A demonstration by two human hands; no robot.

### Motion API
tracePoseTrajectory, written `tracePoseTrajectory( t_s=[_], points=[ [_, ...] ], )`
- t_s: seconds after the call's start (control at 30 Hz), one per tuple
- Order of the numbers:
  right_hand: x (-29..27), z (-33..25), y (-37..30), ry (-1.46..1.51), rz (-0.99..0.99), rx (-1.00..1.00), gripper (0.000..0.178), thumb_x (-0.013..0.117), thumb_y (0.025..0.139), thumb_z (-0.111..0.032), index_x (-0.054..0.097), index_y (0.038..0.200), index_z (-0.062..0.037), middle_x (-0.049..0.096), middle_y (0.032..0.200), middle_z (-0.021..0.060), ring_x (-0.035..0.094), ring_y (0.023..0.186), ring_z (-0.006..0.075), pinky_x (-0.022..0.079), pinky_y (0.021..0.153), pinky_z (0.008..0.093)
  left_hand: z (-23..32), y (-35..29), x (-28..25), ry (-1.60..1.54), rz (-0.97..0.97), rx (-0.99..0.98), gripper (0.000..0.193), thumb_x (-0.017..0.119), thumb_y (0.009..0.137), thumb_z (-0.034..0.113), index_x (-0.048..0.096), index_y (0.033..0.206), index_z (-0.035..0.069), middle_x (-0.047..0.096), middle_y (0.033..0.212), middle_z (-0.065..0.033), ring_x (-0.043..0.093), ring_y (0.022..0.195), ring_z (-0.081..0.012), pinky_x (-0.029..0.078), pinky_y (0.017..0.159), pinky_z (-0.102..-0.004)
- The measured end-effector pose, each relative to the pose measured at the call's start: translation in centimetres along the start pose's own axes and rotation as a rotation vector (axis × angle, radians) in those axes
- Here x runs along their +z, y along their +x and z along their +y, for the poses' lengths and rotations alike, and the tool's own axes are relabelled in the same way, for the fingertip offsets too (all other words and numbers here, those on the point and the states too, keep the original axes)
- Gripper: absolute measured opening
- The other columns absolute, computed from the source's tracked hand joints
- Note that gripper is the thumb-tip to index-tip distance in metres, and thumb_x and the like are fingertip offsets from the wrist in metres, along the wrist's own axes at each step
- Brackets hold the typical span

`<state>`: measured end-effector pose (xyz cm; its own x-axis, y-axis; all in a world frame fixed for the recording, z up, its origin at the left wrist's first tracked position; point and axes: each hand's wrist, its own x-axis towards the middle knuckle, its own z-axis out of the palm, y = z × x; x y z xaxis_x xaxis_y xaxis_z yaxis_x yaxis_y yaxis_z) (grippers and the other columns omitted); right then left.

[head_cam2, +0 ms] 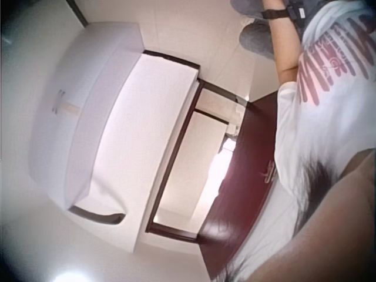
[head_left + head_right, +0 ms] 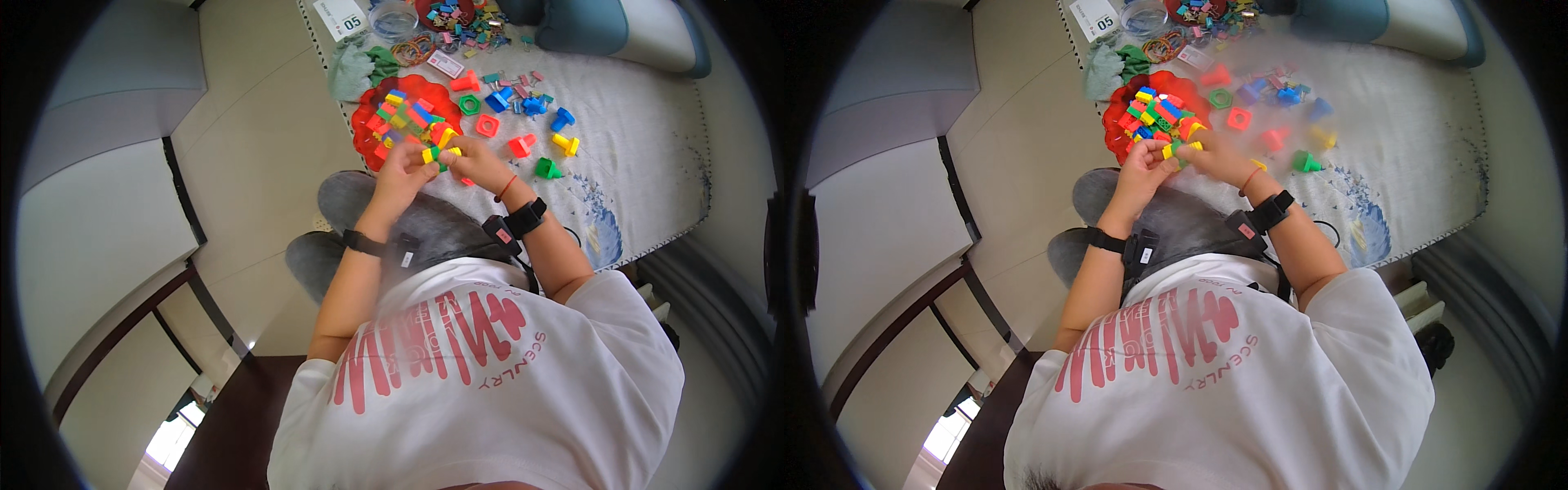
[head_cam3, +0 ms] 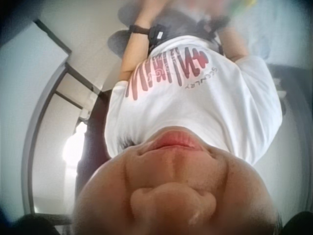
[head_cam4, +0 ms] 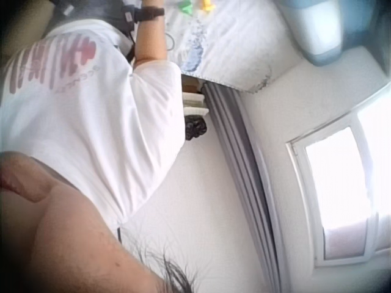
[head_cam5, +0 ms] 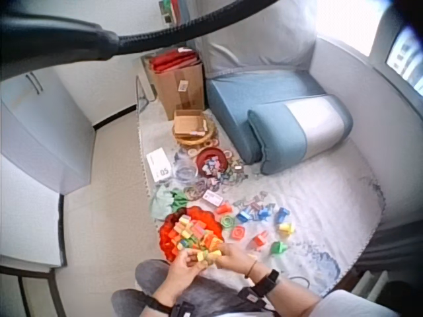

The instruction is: The person sits on the floor and assembles colorful plastic building blocks by hand. They connect various pieces together to form a larger structure and place the completed assembly into a red flower-shaped container.

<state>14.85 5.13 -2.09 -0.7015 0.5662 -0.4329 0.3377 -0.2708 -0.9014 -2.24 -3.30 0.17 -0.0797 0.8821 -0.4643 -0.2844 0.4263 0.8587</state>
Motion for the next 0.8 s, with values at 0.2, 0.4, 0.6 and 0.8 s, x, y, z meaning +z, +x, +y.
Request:
tracePoseTrajectory(
  t_s=[0.2,0.4,0.6,0.8],
  points=[
    [-0.3,-1.2,0.8,0.053,0.092,-0.120,0.035,0.058,0.089,-0.034,0.057,0.110,-0.0065,0.062,0.090,0.0073,0.059,0.079,0.0134,0.049,0.069,0.0277,-0.3,1.4,-0.2,0.089,0.022,0.041,0.040,0.072,0.081,0.014,0.047,0.110,0.002,0.056,0.102,-0.0065,0.058,0.092,-0.0128,0.049,0.079,-0.0250],
    [-1.6,-1.7,1.5,0.030,0.139,0.045,0.037,0.061,0.089,-0.033,0.057,0.105,0.0004,0.062,0.090,0.0077,0.059,0.079,0.0125,0.049,0.067,0.0277,1.2,3.5,0.0,0.265,-0.080,0.005,0.046,0.073,0.078,0.013,0.048,0.114,0.003,0.056,0.102,-0.0077,0.058,0.094,-0.0135,0.049,0.077,-0.0263],
    [-1.3,-0.9,1.0,0.254,0.204,0.042,0.041,0.059,0.090,-0.031,0.050,0.116,0.0006,0.061,0.096,0.0112,0.060,0.084,0.0147,0.050,0.069,0.0286,3.4,5.9,0.2,0.826,-0.073,0.411,0.046,0.076,0.069,0.019,0.056,0.109,0.008,0.057,0.102,-0.0140,0.054,0.102,-0.0321,0.045,0.084,-0.0395],
    [-4.6,5.4,1.0,-0.519,0.747,-0.082,0.048,0.073,0.076,-0.021,0.052,0.115,-0.0034,0.059,0.106,0.0152,0.060,0.093,0.0264,0.050,0.078,0.0346,2.2,11.4,-4.7,1.101,0.084,0.613,0.038,0.066,0.077,0.013,0.057,0.114,0.010,0.051,0.125,-0.0178,0.047,0.115,-0.0346,0.035,0.098,-0.0438]
  ],
)
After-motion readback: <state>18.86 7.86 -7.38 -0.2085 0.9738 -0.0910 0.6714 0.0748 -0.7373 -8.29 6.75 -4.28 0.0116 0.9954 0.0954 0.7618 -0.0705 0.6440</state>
